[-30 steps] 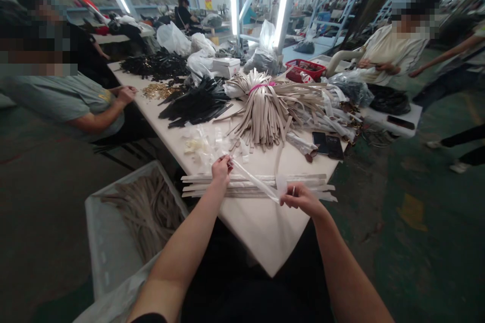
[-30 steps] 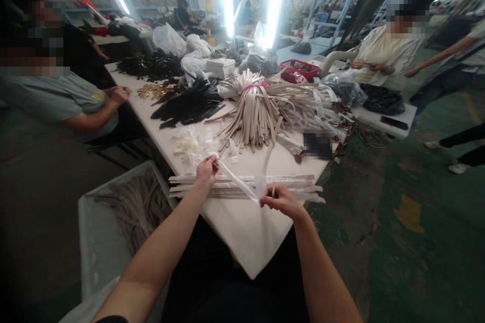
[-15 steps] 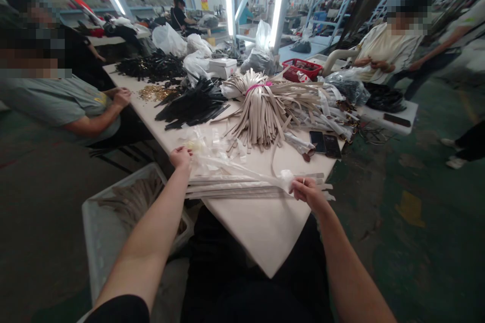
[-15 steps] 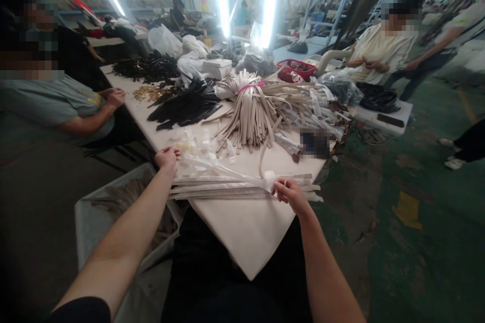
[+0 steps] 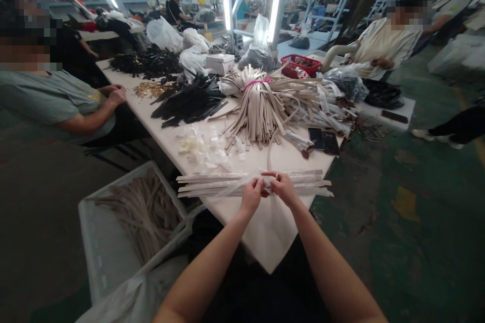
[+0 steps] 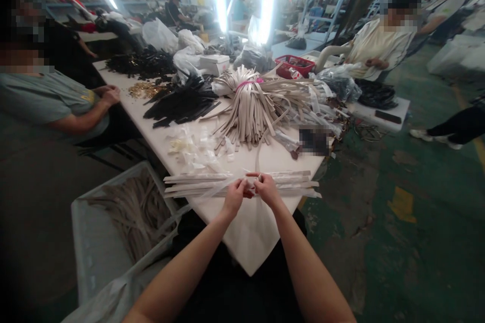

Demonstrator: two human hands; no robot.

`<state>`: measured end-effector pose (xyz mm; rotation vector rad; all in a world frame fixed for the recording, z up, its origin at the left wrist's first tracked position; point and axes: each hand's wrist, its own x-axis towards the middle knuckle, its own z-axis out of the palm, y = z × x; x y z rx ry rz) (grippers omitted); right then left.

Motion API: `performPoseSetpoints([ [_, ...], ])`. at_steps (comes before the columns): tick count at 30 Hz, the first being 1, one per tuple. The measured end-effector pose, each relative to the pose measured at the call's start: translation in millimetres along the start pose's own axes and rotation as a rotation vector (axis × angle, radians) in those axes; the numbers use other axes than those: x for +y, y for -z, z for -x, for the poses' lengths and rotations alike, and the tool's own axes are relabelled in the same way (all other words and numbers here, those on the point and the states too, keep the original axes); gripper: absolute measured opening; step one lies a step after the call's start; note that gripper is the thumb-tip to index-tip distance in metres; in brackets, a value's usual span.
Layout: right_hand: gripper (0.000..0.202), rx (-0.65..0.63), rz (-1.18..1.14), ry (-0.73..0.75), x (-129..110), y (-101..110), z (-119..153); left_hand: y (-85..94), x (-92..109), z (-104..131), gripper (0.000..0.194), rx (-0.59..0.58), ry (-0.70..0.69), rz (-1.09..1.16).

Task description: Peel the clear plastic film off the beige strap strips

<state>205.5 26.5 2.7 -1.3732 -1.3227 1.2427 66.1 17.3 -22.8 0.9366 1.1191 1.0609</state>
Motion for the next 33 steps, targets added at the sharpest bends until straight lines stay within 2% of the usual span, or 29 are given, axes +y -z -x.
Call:
performPoseSetpoints([
  [2, 0.041, -0.01, -0.071, -0.01, 1, 1, 3, 3.1, -5, -5, 0.034, 0.06, 0.085, 0.233],
  [4, 0.038, -0.029, -0.117, -0.011, 1, 3, 6, 7.5, -5, -10, 0.032, 0.123, 0.075, 0.338],
  [7, 0.036, -0.023, -0.072, 0.004, 3, 3, 8, 11.9, 0, -15, 0.035, 0.18, -0.049, 0.275],
  [10, 0.028, 0.06, 0.124, 0.074, 5, 1, 8, 14.1, 5, -18, 0.049, 0.144, -0.133, 0.191],
  [12, 0.022, 0.156, 0.242, 0.138, 4, -3, 9, 15.0, 6, -18, 0.048, 0.089, -0.108, 0.15],
  [14, 0.025, 0.235, 0.31, 0.179, 2, -7, 10, 15.2, 6, -18, 0.041, 0.027, -0.057, 0.115],
  [17, 0.035, 0.247, 0.393, 0.224, -2, -14, 13, 13.9, 6, -16, 0.035, -0.036, -0.021, 0.085],
  [19, 0.026, 0.227, 0.476, 0.25, -4, -18, 15, 12.4, 6, -15, 0.035, -0.014, -0.019, 0.069],
  [21, 0.013, 0.222, 0.586, 0.266, -5, -21, 17, 11.5, 6, -14, 0.033, 0.064, -0.016, 0.06],
  [23, 0.01, 0.228, 0.682, 0.287, -5, -22, 18, 11.4, 7, -13, 0.031, 0.12, -0.008, 0.079],
  [24, 0.012, 0.229, 0.716, 0.299, -5, -23, 18, 11.8, 8, -12, 0.031, 0.112, 0.005, 0.098],
  [30, 0.02, 0.255, 0.784, 0.291, -6, -27, 17, 14.9, 17, 1, 0.03, -0.221, 0.075, 0.288],
  [33, 0.024, 0.267, 0.738, 0.279, -5, -30, 15, 15.1, 15, 4, 0.045, -0.31, 0.088, 0.434],
])
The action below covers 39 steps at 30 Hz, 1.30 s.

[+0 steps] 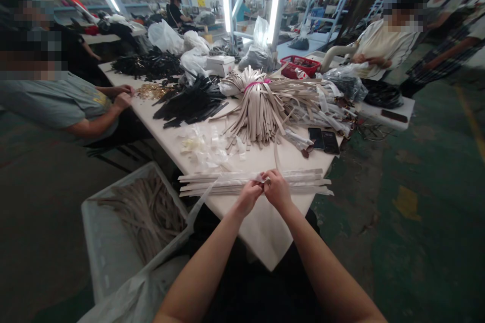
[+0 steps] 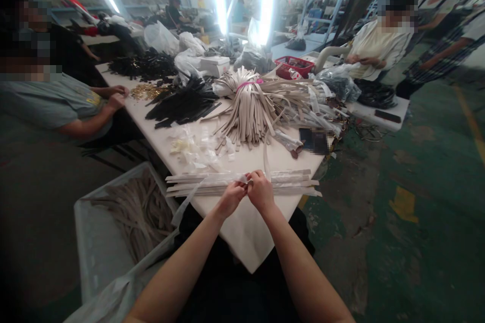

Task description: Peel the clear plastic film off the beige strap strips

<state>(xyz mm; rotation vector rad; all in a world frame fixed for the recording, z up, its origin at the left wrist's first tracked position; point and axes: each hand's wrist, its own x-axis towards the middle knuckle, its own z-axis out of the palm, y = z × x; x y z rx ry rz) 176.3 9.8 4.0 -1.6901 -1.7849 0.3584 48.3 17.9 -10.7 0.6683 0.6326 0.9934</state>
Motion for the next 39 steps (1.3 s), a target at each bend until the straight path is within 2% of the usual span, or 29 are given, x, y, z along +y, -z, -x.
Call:
performPoseSetpoints([
  [2, 0.029, -0.025, -0.066, 0.035, 0, -2, 1, 3.5, -5, -3, 0.049, 0.064, 0.005, 0.053],
  [5, 0.04, -0.089, -0.196, 0.123, 3, -3, 2, 13.1, -14, -11, 0.041, 0.264, -0.023, 0.084],
  [7, 0.041, -0.054, -0.271, 0.081, 9, -2, 1, 19.6, -18, -16, 0.037, 0.349, -0.06, 0.101],
  [9, 0.035, -0.02, -0.346, -0.079, 17, -1, -3, 24.0, -19, -19, 0.036, 0.374, -0.095, 0.113],
  [10, 0.032, -0.055, -0.399, -0.181, 21, 0, -5, 25.2, -18, -19, 0.037, 0.371, -0.108, 0.111],
  [12, 0.039, -0.218, -0.557, -0.372, 30, 1, -11, 25.8, -17, -19, 0.039, 0.35, -0.135, 0.094],
  [14, 0.051, -0.378, -0.733, -0.492, 35, 3, -15, 25.5, -17, -19, 0.042, 0.329, -0.17, 0.064],
  [17, 0.05, -0.429, -0.884, -0.532, 37, 7, -16, 26.4, -19, -22, 0.044, 0.326, -0.223, 0.021],
  [20, 0.053, -0.41, -0.978, -0.502, 36, 12, -15, 29.6, -23, -27, 0.041, 0.413, -0.273, 0.001],
  [24, 0.042, -0.348, -0.826, -0.436, 38, 12, -13, 33.6, -23, -32, 0.039, 0.511, -0.291, 0.009],
  [27, 0.038, -0.218, -0.709, -0.429, 39, 6, -14, 32.7, -22, -31, 0.04, 0.468, -0.245, 0.08],
  [31, 0.043, -0.152, -0.674, -0.399, 37, -8, -13, 27.1, -24, -28, 0.036, 0.229, -0.1, 0.198],
  [33, 0.046, -0.132, -0.68, -0.393, 34, -14, -12, 24.9, -29, -28, 0.031, 0.151, -0.077, 0.208],
  [36, 0.05, -0.135, -0.688, -0.382, 31, -20, -12, 25.9, -36, -28, 0.026, 0.149, -0.058, 0.188],
  [39, 0.05, -0.207, -0.654, -0.379, 31, -20, -12, 31.7, -42, -28, 0.025, 0.204, -0.045, 0.141],
])
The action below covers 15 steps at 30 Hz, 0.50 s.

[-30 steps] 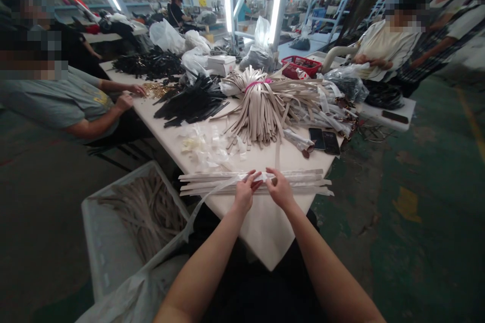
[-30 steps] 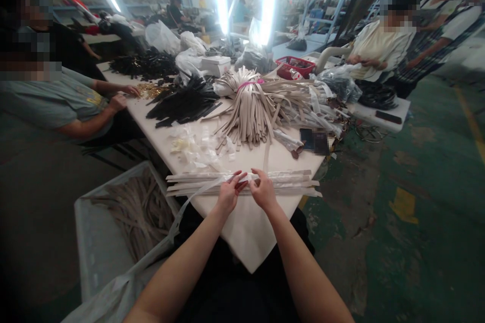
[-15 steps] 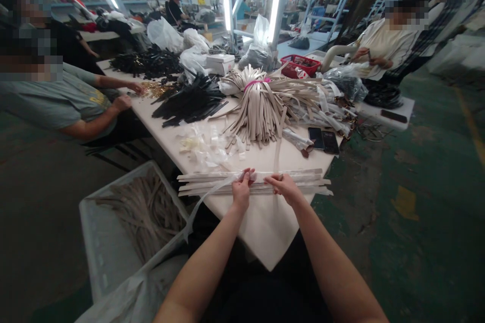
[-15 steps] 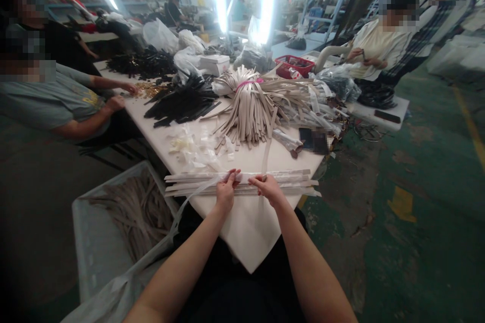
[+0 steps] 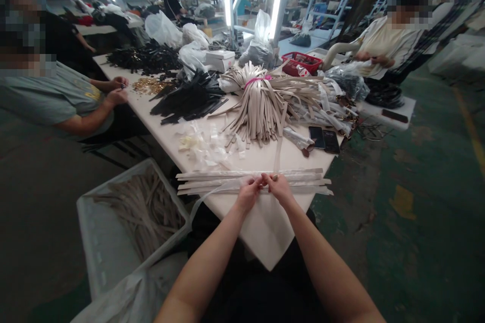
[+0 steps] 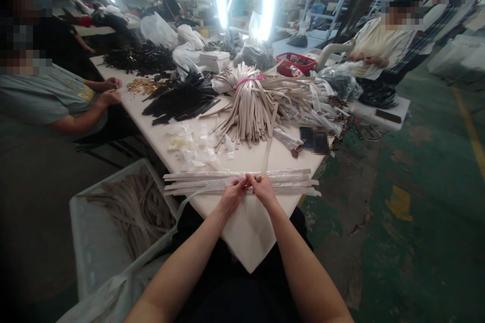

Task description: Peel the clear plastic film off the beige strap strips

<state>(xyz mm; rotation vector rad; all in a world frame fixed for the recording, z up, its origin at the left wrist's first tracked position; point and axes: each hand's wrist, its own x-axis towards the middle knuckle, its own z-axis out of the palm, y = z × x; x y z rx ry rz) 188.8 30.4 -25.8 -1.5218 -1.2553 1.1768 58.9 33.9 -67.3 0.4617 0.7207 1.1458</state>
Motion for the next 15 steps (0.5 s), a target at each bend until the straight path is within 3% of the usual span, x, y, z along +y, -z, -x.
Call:
performPoseSetpoints([
  [5, 0.036, -0.07, -0.114, -0.042, -8, 13, 4, 9.5, -3, 1, 0.03, 0.054, -0.07, -0.067],
  [8, 0.028, -0.094, -0.167, 0.04, -14, 21, 7, 10.3, -3, 2, 0.034, 0.037, -0.103, -0.117],
  [12, 0.026, -0.136, -0.013, 0.154, -20, 26, 11, 10.0, -3, 3, 0.036, 0.007, -0.145, -0.129],
  [15, 0.034, -0.182, 0.141, 0.157, -21, 27, 14, 10.9, -4, 4, 0.037, -0.004, -0.148, -0.12],
])
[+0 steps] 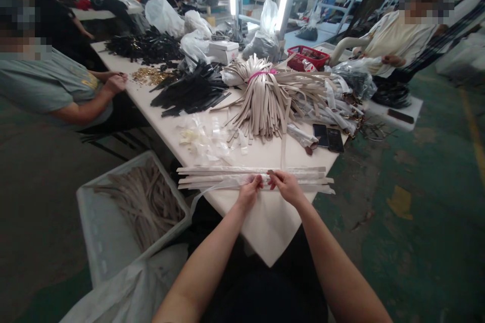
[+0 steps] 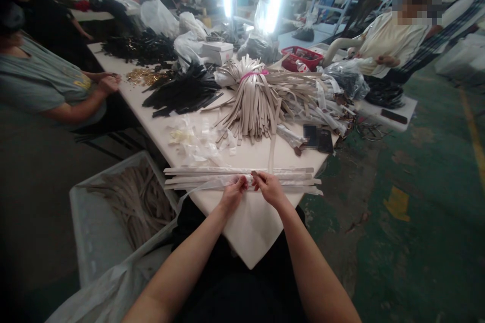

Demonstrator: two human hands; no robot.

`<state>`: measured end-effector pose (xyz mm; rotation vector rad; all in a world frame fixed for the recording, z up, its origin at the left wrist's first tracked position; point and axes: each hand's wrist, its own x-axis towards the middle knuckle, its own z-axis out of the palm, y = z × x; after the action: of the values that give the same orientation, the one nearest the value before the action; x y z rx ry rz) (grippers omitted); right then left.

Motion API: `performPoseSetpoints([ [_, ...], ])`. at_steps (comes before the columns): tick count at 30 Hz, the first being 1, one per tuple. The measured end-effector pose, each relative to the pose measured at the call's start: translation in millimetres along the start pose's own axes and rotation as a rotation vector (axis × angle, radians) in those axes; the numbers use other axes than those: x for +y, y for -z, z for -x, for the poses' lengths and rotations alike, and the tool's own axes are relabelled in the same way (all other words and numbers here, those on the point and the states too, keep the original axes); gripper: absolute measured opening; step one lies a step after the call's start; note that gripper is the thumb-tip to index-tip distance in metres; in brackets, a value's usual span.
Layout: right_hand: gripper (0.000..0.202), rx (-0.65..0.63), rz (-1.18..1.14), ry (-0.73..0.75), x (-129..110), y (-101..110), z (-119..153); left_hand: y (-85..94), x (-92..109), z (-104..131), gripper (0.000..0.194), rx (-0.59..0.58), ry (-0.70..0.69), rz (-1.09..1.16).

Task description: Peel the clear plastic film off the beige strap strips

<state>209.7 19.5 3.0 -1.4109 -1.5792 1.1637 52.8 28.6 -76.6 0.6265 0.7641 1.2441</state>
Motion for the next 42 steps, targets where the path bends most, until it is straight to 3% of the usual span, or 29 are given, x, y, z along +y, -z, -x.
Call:
performPoseSetpoints([
  [4, 0.037, 0.025, 0.116, -0.035, 3, 0, 5, 1.6, -1, 0, 0.038, 0.003, 0.037, 0.007],
  [8, 0.026, 0.018, 0.075, -0.054, 6, 0, 7, 1.4, -1, -1, 0.04, 0.01, 0.055, -0.014],
  [16, 0.029, 0.024, 0.116, -0.059, 3, 0, 5, -2.0, 1, 1, 0.037, 0.033, 0.05, -0.007],
  [22, 0.03, -0.039, 0.14, -0.067, -1, 1, 5, -2.7, 2, 2, 0.036, 0.042, 0.036, -0.021],
  [27, 0.029, 0.082, 0.119, -0.074, -4, 5, 4, -2.8, 1, 2, 0.035, 0.048, 0.014, -0.065],
  [39, 0.028, -0.068, 0.19, -0.083, -3, 2, 5, -2.1, 0, 3, 0.034, 0.058, 0.01, -0.079],
  [42, 0.028, -0.006, 0.171, -0.092, -3, 3, 4, -2.4, 0, 3, 0.034, 0.056, 0.004, -0.096],
])
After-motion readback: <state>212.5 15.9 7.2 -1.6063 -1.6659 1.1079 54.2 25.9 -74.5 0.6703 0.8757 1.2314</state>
